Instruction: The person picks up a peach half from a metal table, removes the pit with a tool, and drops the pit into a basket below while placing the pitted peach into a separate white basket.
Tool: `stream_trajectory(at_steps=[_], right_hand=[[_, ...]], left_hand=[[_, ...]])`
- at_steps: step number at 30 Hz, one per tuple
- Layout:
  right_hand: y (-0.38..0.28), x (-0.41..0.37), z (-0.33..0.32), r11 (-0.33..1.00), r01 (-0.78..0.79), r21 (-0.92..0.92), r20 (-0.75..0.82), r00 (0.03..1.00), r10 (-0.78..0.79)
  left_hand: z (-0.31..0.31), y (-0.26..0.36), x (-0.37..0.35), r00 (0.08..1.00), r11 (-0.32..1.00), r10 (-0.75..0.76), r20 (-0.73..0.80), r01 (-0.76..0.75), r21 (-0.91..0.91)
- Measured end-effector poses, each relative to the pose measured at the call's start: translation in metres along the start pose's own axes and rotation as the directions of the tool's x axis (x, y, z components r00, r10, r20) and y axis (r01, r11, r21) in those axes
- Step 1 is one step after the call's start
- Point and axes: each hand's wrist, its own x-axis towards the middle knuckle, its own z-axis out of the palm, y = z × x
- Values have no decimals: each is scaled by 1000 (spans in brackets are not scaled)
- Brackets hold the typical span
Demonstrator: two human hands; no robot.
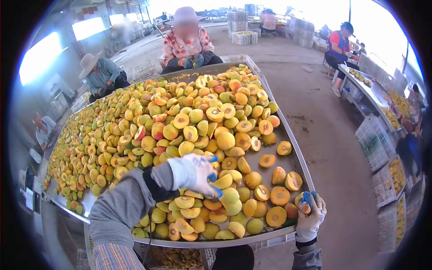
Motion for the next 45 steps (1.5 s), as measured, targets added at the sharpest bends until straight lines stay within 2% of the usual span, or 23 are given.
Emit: stream_trajectory(at_steps=[1, 3, 4, 6, 10, 18, 19, 20, 21, 22, 23, 25, 26, 29, 32, 34, 36, 39, 40, 41, 43, 44, 45], right_hand=[[1, 0, 1, 1000, 5, -11, 11, 1000, -5], [4, 1, 3, 999, 40, -1, -12, 999, -40], [4, 1, 3, 999, 48, -2, -16, 999, -48], [2, 2, 4, 998, 66, 15, -42, 997, -65], [36, 2, 22, 988, 152, 23, -64, 987, -150], [13, 1, 12, 994, 65, 83, -53, 997, -61], [-5, 2, 7, 992, -38, 119, -23, 999, 41], [1, 1, 7, 995, -5, 103, -16, 1000, 7], [8, -1, 9, 988, -31, 154, -22, 999, 35], [6, -1, 8, 990, -34, 134, -38, 998, 40], [12, -1, 10, 997, 4, 71, -36, 999, -2], [15, -1, 9, 998, 60, 0, -29, 998, -60], [20, -2, 13, 999, 39, 2, -44, 998, -39], [13, 0, 11, 997, 72, -26, -106, 992, -74], [19, -2, 15, 1000, -5, -25, -53, 999, 4], [16, -2, 12, 999, -33, 1, -45, 998, 33], [13, -2, 10, 999, -35, 8, -62, 997, 36], [16, -2, 16, 998, -50, 22, -87, 995, 52], [16, -1, 14, 997, -72, 31, -98, 992, 75], [16, -2, 14, 995, -91, 45, -103, 990, 95], [14, -2, 13, 993, -93, 74, -134, 986, 102], [5, -2, 9, 979, -123, 164, -113, 983, 142], [10, -1, 12, 986, -113, 121, -104, 987, 126]], left_hand=[[-38, 7, -7, 974, 956, -199, 109, 218, -196], [-39, -21, 29, 853, 957, -271, -447, 186, -224], [-41, -40, 59, 734, 979, -168, -659, 201, -26], [-56, -60, 110, 693, 956, -209, -690, 293, 5], [-60, -89, 154, 780, 902, -423, -462, 412, -129], [3, -115, 63, 784, 919, -390, -482, 363, -152], [23, -124, 49, 749, 914, -406, -523, 349, -208], [48, -136, 33, 712, 909, -418, -564, 330, -256], [71, -149, 12, 745, 881, -448, -495, 274, -385], [95, -151, -8, 698, 894, -445, -561, 313, -320], [107, -137, -36, 711, 856, -510, -484, 475, -204], [158, -150, -71, 685, 832, -555, -472, 470, -295], [154, -142, -93, 686, 763, -642, -342, 528, -374], [172, -146, -122, 700, 691, -713, -33, 694, -200], [148, -116, -138, 654, 661, -748, -115, 719, -214], [147, -93, -137, 630, 788, -610, -481, 544, -288], [147, -38, -137, 532, 929, -366, -764, 155, -336], [172, 61, -156, 526, 817, -22, -850, -481, -318], [196, 83, -162, 636, 639, 13, -772, -599, -483], [224, 108, -173, 774, 473, -83, -628, -524, -708], [291, 139, -195, 966, 130, -169, -193, -172, -976], [318, 144, -208, 984, -26, -163, 66, 62, -998], [321, 142, -229, 964, 35, -179, 195, 205, -978]])
